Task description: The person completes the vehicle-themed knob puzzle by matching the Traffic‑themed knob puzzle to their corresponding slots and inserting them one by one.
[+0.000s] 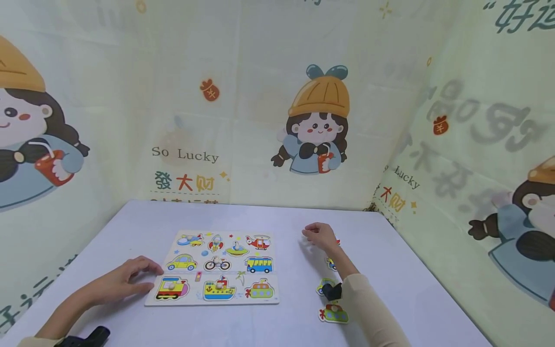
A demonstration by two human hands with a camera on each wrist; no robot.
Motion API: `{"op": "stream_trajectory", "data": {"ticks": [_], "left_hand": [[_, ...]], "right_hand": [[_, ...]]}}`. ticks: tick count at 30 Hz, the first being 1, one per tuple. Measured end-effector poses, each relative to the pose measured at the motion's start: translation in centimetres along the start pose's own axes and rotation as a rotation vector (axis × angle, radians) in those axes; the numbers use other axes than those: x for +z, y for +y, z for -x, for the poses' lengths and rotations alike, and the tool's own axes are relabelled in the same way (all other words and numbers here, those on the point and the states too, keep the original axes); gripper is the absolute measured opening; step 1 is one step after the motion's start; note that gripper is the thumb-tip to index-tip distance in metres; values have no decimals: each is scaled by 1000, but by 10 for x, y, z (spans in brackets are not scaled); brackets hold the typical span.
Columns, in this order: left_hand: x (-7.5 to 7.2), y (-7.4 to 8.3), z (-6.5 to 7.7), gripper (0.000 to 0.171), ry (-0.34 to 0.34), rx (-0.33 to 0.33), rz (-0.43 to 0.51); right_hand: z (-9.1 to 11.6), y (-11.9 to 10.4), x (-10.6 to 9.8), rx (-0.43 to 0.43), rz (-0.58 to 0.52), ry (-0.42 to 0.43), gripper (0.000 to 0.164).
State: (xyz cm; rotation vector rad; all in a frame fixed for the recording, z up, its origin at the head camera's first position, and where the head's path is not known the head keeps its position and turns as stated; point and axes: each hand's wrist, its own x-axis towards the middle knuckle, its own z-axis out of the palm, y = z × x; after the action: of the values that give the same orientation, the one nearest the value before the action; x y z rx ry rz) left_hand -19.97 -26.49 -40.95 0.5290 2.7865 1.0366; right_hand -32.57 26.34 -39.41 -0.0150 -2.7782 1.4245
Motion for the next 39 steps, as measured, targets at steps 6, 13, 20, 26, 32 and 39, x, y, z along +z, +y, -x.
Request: {"op": "stream_trajectory", "data": {"ticks": [6,13,20,26,32,39], "left_hand": [[0,0,1,30,-3,-8,28],[1,-1,1,30,-2,7,28],[1,-1,1,30,0,-3,26],[2,-2,0,30,0,-7,28],[1,-2,-1,31,-2,-13,27],[0,-2,0,30,-6,-10,31]], "right_hand": [[-1,10,-12,68,1,20,37],[-6,18,-25,102,24,46,38],[-7,26,-36,131,46,60,40],[-8,32,-40,165,63,89,41],[-9,35,-43,190,77,100,42],[-11,39,-45,207,91,110,41]]}}
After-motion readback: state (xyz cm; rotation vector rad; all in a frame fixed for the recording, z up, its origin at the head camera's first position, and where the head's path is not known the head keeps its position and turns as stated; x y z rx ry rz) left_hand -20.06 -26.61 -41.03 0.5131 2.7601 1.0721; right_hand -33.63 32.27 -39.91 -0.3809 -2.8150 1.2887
